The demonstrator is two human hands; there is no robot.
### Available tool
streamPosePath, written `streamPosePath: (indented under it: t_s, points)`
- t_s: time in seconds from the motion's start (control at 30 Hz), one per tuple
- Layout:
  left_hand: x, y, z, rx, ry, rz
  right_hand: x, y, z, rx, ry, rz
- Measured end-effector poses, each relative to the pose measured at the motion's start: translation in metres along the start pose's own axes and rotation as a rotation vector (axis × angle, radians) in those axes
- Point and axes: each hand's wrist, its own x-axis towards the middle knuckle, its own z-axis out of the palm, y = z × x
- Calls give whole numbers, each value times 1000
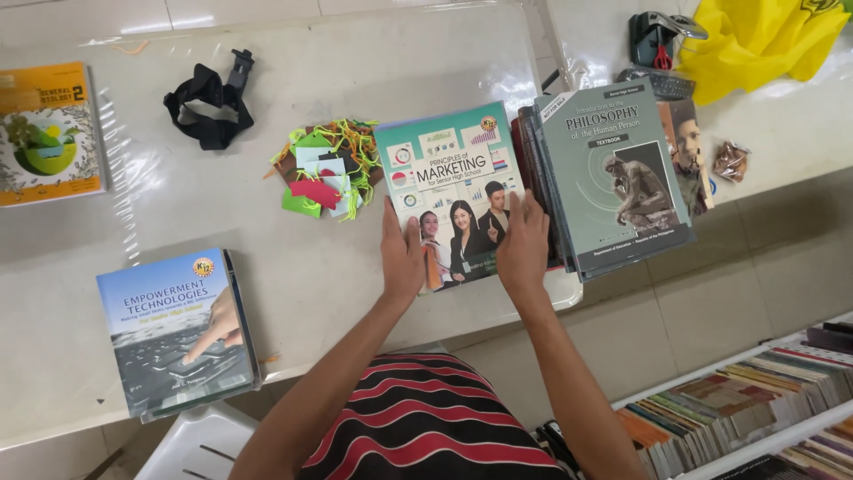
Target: Sort and organize various textbooks on a table in a library setting, placing colored paper slips as markers.
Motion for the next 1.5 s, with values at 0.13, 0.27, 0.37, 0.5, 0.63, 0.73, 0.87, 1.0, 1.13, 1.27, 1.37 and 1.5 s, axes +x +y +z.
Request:
streamPosePath:
  t_s: [0.13,0.27,0.37,0.5,0.63,0.73,0.87,1.0,1.13,1.27,1.37,1.5]
  points:
    - [0,11,-2,-100,-5,-111,-7,11,4,6,20,-7]
    - [0,-1,-3,-14,19,31,-8,2,-1,152,147,10]
    - [1,-4,-10,-35,-29,58,-8,-4,-5,181,218,-18]
    - [1,-39,-33,-58,-171,47,-11,-5,-4,187,250,-75]
    - [-20,-57,-108,-22,-191,-69,-27,-59,-1,185,210,-17]
    - [-37,-76,-189,77,-74,-79,-64,-115,32,98,326,-122]
    - [-48,-141,-327,530,161,30,-119,-208,102,171,2,-370]
    - [-71,-151,-442,805,375,-197,-160,-285,170,331,-712,-102]
    - [-125,-246,-481,711,232,-470,-227,-285,285,542,-794,-54]
    - [-151,-198,-472,644,196,-391,-253,-309,296,430,-618,-90]
    - [-142,-170,-455,664,168,-398,-242,-290,304,463,-526,-37]
    - [-144,-157,-439,816,-4,-237,-234,-269,287,569,-550,179]
